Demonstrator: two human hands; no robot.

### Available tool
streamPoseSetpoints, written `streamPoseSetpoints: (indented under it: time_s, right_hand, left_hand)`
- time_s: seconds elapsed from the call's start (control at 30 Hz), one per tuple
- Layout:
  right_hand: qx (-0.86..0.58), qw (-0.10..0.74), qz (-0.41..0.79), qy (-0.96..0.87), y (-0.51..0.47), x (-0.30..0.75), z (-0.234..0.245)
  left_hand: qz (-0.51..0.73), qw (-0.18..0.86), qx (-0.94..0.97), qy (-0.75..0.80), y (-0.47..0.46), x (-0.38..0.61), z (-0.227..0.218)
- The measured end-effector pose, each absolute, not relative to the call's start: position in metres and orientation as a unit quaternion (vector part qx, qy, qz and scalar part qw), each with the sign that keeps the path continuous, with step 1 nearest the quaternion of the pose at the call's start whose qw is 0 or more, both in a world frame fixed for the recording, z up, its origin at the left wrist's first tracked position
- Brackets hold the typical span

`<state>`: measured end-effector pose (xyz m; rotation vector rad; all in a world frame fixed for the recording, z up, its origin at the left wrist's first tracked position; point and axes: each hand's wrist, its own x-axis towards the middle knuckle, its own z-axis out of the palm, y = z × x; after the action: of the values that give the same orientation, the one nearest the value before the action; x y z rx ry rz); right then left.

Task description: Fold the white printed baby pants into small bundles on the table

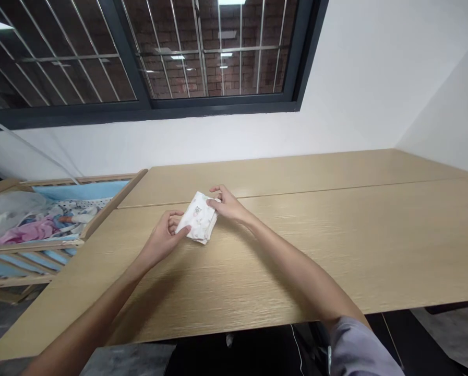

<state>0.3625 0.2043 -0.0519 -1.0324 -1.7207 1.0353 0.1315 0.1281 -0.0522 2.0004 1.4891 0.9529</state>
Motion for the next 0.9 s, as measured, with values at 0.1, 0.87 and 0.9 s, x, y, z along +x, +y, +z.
streamPoseSetpoints:
  time_s: [0.1, 0.87, 0.9]
  right_hand:
    - [-0.424, 0.374, 0.428, -0.705, 0.211, 0.363, -0.058]
    - [-0.222, 0.077, 0.175, -0.956, 0.157, 0.360, -0.094]
    - [-0.231, 0.085, 0.172, -0.954, 0.166, 0.364, -0.097]
  left_hand:
    - [0.316, 0.286, 0.698, 0.575, 0.114, 0.135, -0.064]
    - [0.129, -0.038, 0.855, 0.500, 0.034, 0.179, -0.124]
    - [0.122, -0.037, 0.857, 0.500, 0.034, 0.178, -0.124]
